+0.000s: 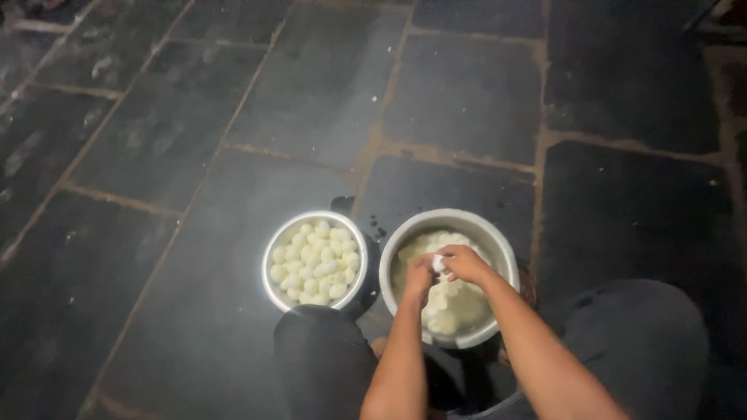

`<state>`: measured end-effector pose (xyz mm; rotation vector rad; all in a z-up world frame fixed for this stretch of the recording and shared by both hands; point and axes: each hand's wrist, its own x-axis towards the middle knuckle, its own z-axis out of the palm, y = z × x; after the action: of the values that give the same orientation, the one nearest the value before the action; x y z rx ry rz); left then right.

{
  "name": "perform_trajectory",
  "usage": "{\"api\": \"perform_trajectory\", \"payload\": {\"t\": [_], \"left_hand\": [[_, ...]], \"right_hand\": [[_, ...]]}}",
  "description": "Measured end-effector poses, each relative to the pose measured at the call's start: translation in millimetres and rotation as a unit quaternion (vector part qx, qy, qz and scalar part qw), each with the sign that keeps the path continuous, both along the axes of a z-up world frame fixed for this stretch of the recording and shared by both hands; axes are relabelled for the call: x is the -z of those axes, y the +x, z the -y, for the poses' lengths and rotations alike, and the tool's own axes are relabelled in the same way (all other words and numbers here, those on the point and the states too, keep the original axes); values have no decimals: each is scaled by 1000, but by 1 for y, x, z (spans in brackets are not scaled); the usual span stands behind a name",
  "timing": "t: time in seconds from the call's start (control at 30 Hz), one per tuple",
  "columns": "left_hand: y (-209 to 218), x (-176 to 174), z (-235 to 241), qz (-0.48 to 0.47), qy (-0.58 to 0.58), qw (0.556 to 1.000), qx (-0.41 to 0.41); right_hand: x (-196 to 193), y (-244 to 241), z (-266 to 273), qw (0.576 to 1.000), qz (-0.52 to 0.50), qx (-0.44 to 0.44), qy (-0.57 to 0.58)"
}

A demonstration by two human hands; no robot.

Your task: The person sits on the floor and peels boiled eggs by hand. They remove the shells over a bowl of water and place the peeled eggs into a separate metal bowl.

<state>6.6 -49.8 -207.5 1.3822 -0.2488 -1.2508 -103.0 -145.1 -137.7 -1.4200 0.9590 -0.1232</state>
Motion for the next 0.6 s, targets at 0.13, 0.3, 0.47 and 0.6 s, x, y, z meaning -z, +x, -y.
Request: {"api": "perform_trajectory", "payload": {"t": [0.13,0.3,0.47,0.6], "left_hand": [[1,-43,12,69,11,996,-58],[2,-151,14,15,4,999,35],[-12,-220,-34,-180,-178,962,102],[-21,-229,-49,-191,-148,968,73]], "right_hand": [[-88,2,-8,882,-87,-213,-412],[-192,-14,-4,773,-83,-276,-565],[-214,-44,-11,808,-3,-217,-549],[-197,-52,-17,801,-95,-245,-537]]}}
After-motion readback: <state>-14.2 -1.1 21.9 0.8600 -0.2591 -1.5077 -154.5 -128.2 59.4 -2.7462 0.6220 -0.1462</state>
